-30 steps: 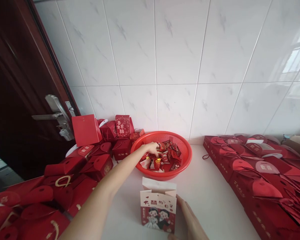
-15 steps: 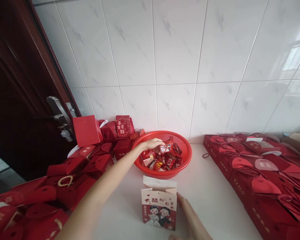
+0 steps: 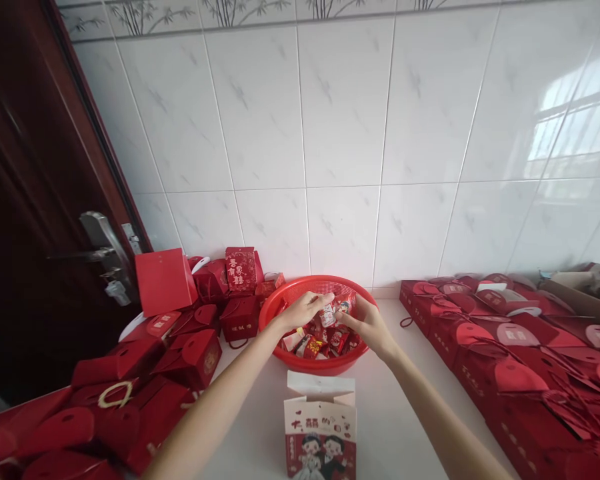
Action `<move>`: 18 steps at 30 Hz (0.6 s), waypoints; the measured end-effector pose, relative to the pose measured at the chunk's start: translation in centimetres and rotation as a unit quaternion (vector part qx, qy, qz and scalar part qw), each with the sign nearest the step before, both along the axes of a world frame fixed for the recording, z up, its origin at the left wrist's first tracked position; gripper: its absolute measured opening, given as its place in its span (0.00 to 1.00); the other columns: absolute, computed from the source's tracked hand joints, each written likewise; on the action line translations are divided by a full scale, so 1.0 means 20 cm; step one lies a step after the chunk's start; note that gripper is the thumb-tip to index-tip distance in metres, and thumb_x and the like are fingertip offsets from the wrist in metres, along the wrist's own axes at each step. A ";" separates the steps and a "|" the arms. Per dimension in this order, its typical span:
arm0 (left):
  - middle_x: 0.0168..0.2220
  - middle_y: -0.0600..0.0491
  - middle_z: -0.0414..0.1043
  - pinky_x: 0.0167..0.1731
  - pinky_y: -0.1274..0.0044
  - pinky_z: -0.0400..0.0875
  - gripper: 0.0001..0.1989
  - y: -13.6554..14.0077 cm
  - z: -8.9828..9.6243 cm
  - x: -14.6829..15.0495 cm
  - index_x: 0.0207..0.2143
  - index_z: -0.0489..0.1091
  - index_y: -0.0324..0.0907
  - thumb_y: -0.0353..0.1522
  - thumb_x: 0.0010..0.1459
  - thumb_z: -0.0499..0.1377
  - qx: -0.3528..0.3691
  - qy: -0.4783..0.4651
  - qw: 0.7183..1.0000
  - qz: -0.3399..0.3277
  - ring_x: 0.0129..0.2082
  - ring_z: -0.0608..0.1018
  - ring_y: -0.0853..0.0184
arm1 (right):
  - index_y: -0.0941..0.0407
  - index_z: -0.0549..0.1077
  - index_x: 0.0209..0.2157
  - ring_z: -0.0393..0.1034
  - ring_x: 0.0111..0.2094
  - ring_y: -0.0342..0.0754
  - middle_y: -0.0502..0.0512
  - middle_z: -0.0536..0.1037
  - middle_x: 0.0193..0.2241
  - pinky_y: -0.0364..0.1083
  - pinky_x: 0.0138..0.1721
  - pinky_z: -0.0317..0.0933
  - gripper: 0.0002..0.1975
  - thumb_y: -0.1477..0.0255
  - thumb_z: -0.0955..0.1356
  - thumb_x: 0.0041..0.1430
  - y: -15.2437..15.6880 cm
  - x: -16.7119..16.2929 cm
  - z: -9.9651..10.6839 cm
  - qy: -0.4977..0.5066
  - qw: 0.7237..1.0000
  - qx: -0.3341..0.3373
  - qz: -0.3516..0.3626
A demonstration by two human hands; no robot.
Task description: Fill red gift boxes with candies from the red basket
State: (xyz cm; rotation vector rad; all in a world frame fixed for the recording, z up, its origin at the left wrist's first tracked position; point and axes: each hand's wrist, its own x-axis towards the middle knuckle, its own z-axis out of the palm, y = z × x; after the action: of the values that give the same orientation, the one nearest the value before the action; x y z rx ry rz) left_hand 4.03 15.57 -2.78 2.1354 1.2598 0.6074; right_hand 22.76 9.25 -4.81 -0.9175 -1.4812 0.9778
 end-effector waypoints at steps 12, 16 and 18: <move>0.48 0.51 0.80 0.47 0.78 0.70 0.14 0.30 -0.06 -0.19 0.46 0.77 0.43 0.32 0.60 0.56 0.014 0.212 0.977 0.025 0.48 0.79 0.62 | 0.57 0.73 0.27 0.66 0.25 0.46 0.49 0.73 0.21 0.44 0.28 0.60 0.14 0.60 0.73 0.46 0.37 0.04 -0.07 0.029 0.987 -0.017 -0.157; 0.42 0.46 0.81 0.41 0.72 0.72 0.10 0.42 -0.11 -0.08 0.38 0.77 0.42 0.32 0.53 0.62 -0.025 0.274 0.961 0.038 0.41 0.81 0.55 | 0.58 0.76 0.26 0.67 0.24 0.47 0.50 0.74 0.20 0.44 0.27 0.60 0.16 0.59 0.75 0.43 0.38 0.03 -0.09 0.039 0.989 -0.059 -0.127; 0.42 0.44 0.81 0.39 0.70 0.72 0.12 0.47 -0.14 -0.02 0.37 0.77 0.41 0.31 0.47 0.65 -0.039 0.288 0.956 0.045 0.40 0.81 0.53 | 0.59 0.77 0.28 0.69 0.25 0.48 0.52 0.76 0.22 0.45 0.27 0.62 0.16 0.60 0.75 0.43 0.37 0.03 -0.09 0.061 0.987 -0.074 -0.127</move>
State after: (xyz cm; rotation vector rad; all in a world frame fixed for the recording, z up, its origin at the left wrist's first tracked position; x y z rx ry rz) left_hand 3.57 25.05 -5.59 2.2771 1.6551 -0.0513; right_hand 23.37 16.72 -6.64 -1.1039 -1.1687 0.9445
